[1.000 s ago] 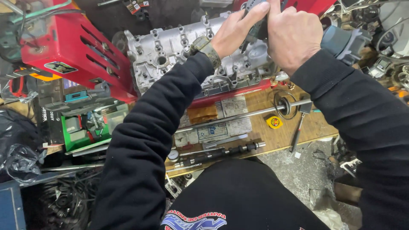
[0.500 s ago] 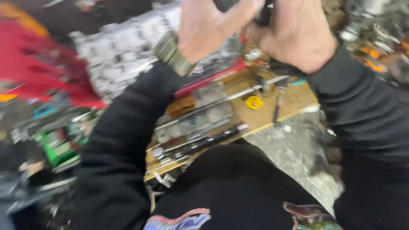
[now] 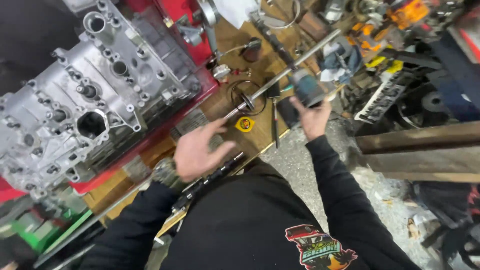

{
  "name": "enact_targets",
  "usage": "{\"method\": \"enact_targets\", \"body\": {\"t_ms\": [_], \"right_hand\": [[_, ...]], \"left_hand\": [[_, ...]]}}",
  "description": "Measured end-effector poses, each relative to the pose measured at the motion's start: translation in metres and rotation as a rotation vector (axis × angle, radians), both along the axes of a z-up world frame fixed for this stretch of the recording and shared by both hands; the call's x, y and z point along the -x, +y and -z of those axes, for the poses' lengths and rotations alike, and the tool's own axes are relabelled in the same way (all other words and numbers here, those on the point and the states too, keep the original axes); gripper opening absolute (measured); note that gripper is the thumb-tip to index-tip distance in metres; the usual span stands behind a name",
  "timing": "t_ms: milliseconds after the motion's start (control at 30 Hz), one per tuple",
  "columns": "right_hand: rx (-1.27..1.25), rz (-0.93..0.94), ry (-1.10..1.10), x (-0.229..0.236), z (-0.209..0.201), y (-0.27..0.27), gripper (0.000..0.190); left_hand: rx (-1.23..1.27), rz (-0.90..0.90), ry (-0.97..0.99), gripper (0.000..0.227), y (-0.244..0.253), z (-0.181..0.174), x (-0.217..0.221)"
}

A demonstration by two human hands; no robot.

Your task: The person uses a power drill to remove bolts from a silver engine cylinder head resting on a workbench. After removing the bolts, the person uses their hands to lift and remove the metal valve covers from the head, placing them on the table.

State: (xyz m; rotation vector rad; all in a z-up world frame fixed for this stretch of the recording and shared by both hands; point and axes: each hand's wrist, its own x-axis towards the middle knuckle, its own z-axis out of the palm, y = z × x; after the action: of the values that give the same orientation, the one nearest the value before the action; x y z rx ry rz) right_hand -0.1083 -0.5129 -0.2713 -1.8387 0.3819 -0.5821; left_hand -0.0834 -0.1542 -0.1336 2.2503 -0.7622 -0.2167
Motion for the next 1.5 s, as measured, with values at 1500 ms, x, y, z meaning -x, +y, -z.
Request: {"method": "enact_targets", "body": {"t_ms": [1500], "right_hand": [[1.013, -0.642, -0.212, -0.137, -0.179, 0.255, 0.034]], "left_hand": [[-0.217, -0.681, -0.640, 0.009, 0.388, -0.017, 0.067]]}}
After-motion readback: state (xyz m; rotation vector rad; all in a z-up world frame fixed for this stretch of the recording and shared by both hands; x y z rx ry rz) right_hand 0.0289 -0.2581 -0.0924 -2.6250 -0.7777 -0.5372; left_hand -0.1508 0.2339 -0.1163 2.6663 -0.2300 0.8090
